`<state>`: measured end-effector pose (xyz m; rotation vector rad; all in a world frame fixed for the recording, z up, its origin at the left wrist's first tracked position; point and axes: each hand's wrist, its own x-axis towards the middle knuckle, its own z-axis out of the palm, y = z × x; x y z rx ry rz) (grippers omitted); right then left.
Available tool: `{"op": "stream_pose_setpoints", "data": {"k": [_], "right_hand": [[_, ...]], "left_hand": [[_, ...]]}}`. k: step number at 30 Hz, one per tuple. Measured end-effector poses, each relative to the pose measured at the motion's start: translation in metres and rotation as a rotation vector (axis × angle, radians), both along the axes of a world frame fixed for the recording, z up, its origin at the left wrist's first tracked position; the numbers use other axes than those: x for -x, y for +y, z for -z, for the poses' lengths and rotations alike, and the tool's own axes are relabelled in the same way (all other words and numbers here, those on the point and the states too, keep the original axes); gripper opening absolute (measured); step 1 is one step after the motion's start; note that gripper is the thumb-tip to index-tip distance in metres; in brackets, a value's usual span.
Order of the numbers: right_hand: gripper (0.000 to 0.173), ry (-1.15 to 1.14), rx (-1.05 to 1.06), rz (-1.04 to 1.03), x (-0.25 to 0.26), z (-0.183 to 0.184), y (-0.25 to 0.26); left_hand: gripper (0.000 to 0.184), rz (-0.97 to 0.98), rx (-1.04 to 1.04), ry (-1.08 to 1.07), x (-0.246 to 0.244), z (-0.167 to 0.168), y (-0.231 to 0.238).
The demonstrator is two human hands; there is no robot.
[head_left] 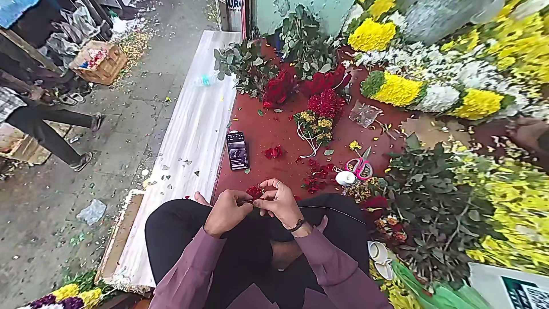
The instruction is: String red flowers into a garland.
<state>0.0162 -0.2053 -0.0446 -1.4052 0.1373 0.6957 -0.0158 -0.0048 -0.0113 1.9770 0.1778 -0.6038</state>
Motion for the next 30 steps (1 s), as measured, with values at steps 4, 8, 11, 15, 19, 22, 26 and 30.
{"op": "stream_pose_setpoints", "data": {"k": [4,8,11,15,19,22,26,30], "right_hand": [[0.075,0.046,0.071,-0.113,-0.005,0.002,-0.007],[0.077,0.075,0.065,-0.238,-0.013,0.003,-0.018],[0.073,-0.005,0.081,-0.274,-0.02,0.005,-0.028],[0.056,-0.178,0.045,-0.203,-0.027,0.009,-0.04],[0.081,-0.295,0.122,-0.539,-0.025,0.031,-0.045],[0.057,-0.28,0.166,-0.578,-0.021,0.033,-0.041],[0.019,-0.385,0.038,-0.483,-0.028,0.022,-0.05],[0.013,-0.471,-0.239,-0.46,-0.017,-0.001,-0.043]], "left_hand": [[0.024,0.063,0.057,-0.011,0.0,-0.001,0.002],[0.019,0.092,0.133,0.011,-0.002,-0.003,0.008],[0.021,0.082,0.099,-0.004,-0.003,-0.002,0.008],[0.022,0.026,0.054,-0.005,-0.002,-0.004,0.007],[0.02,-0.034,0.042,0.011,-0.001,-0.005,0.006],[0.019,-0.093,0.024,0.03,-0.001,-0.008,0.007],[0.021,-0.138,-0.163,-0.014,0.0,-0.002,0.014],[0.027,0.045,-0.516,-0.025,0.0,-0.015,0.003]]}}
